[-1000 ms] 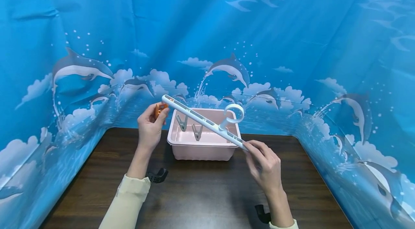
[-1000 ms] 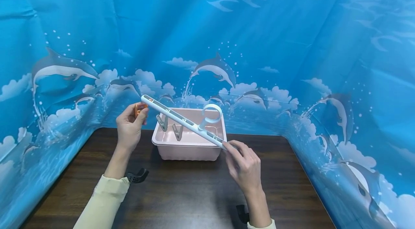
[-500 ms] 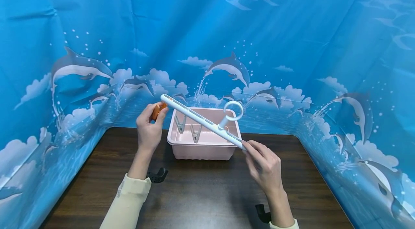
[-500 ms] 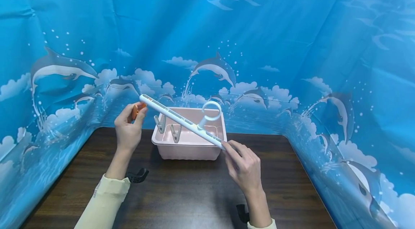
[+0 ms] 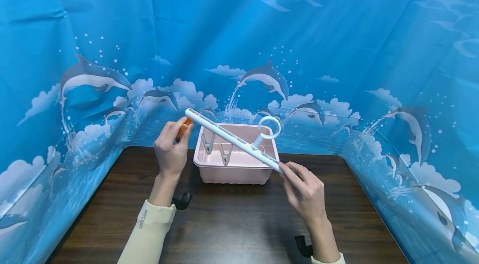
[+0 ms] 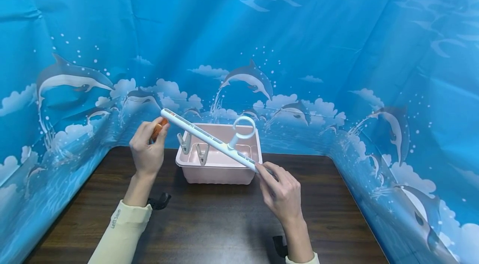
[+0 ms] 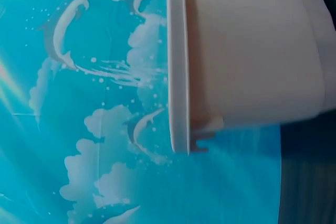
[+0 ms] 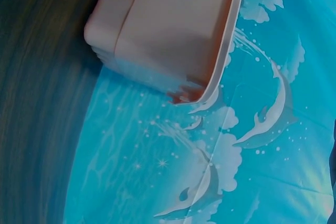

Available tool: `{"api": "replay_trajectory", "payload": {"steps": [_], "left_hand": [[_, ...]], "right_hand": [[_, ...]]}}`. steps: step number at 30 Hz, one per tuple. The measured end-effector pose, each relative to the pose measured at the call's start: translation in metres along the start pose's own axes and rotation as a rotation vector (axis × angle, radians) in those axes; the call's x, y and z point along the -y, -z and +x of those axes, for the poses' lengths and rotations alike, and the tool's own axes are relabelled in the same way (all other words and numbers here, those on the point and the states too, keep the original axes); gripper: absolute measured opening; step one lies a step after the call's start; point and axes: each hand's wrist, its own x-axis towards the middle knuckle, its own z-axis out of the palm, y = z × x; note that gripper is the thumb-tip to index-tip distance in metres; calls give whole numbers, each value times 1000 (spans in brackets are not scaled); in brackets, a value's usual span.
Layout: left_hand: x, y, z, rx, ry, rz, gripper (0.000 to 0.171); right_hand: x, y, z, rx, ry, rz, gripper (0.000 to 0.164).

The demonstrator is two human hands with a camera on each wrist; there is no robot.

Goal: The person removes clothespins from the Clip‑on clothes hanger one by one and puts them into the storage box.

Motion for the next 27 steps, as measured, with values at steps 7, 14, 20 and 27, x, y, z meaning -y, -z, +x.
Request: {"api": "replay_trajectory", "payload": {"steps": [7, 14, 20, 27], "left_hand": [[1, 2, 2, -13, -42, 47, 32], [2, -1, 1, -31, 41, -28, 30], [5, -4, -6, 54, 128, -38, 32], [4, -10, -12, 436, 315, -10, 43]], "right_hand": [[-1, -1, 0, -2, 4, 19, 32], [-1, 0, 0, -12, -7, 2, 32], [-3, 3, -1, -35, -24, -26, 32], [-6, 5, 0, -61, -34, -35, 31]]}}
